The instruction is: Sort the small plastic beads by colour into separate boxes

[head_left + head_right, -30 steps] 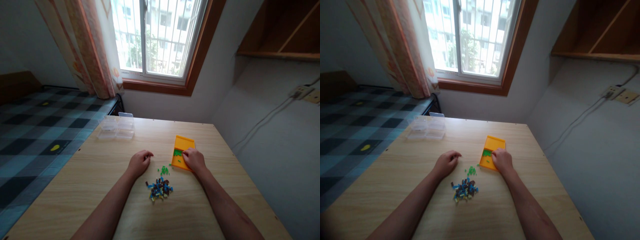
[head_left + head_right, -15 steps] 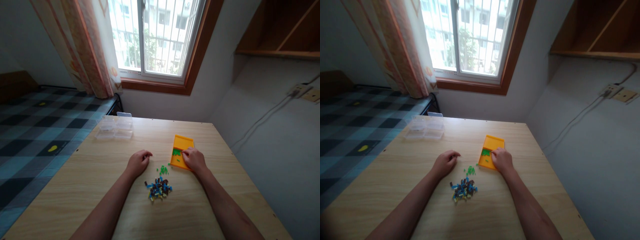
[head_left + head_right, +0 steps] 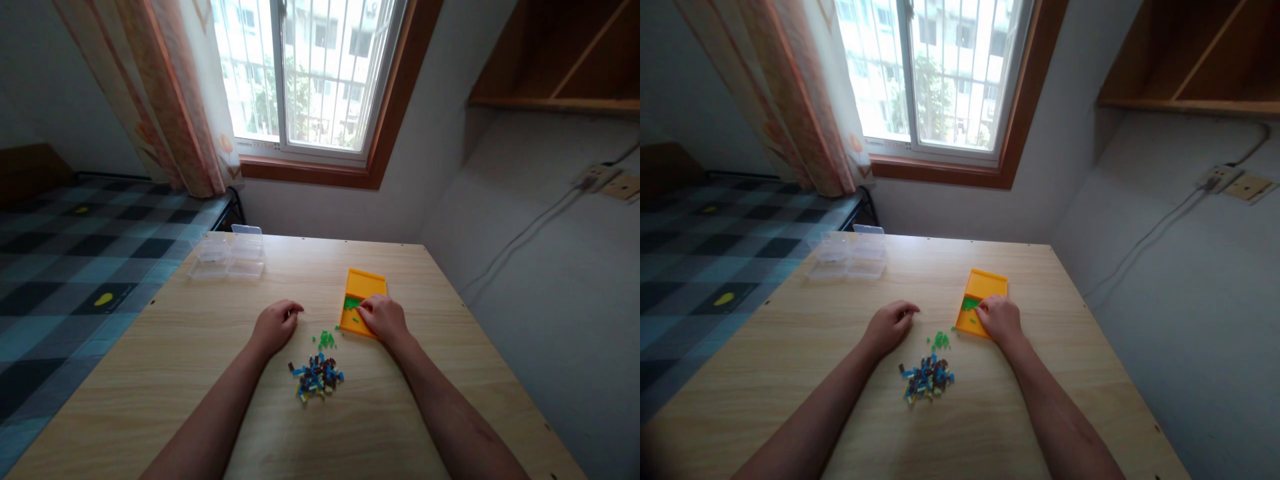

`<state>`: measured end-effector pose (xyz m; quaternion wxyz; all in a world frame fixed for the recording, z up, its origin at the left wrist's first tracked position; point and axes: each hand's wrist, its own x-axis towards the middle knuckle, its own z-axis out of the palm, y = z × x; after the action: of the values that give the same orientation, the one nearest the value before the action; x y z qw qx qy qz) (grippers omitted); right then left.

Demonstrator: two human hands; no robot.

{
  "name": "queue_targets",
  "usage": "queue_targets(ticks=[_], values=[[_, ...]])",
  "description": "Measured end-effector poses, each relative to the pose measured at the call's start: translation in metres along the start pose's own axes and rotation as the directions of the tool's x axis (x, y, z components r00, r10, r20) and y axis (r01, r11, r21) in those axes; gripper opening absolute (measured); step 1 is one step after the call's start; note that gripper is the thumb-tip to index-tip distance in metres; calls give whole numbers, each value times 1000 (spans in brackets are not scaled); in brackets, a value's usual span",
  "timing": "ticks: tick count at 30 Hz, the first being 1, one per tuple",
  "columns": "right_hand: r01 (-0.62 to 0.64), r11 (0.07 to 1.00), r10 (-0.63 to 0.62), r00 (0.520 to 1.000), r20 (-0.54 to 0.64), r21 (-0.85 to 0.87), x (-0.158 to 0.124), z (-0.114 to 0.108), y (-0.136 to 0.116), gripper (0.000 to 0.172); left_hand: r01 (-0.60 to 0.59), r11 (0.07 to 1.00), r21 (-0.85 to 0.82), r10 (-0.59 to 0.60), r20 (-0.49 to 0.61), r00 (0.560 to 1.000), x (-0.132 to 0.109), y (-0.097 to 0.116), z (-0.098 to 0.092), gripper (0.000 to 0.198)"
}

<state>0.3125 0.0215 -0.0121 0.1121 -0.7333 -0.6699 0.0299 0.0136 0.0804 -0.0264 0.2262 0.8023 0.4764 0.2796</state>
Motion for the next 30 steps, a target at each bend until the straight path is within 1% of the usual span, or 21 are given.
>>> queue_targets(ticks=[12,19,24,30], values=[[19,1000,-19,1000,-16,12,-2,1,0,23,-6,1000,-1,6,-14,1000,0,2,-1,27],[21,999,-20,999,-42,24,-5,-3,9,22,-13,1000,-2,13,-21,1000,-1,0,-1,27],[40,999,-40,999,-32,23,-5,-3,12,22,-19,1000,-2,19,-26,999,-1,-1,0,27],[1,1000,-1,1000,-29,-11,-4,-2,14,25,-15,1000,-4,15,-28,1000,0,-1,0,27]])
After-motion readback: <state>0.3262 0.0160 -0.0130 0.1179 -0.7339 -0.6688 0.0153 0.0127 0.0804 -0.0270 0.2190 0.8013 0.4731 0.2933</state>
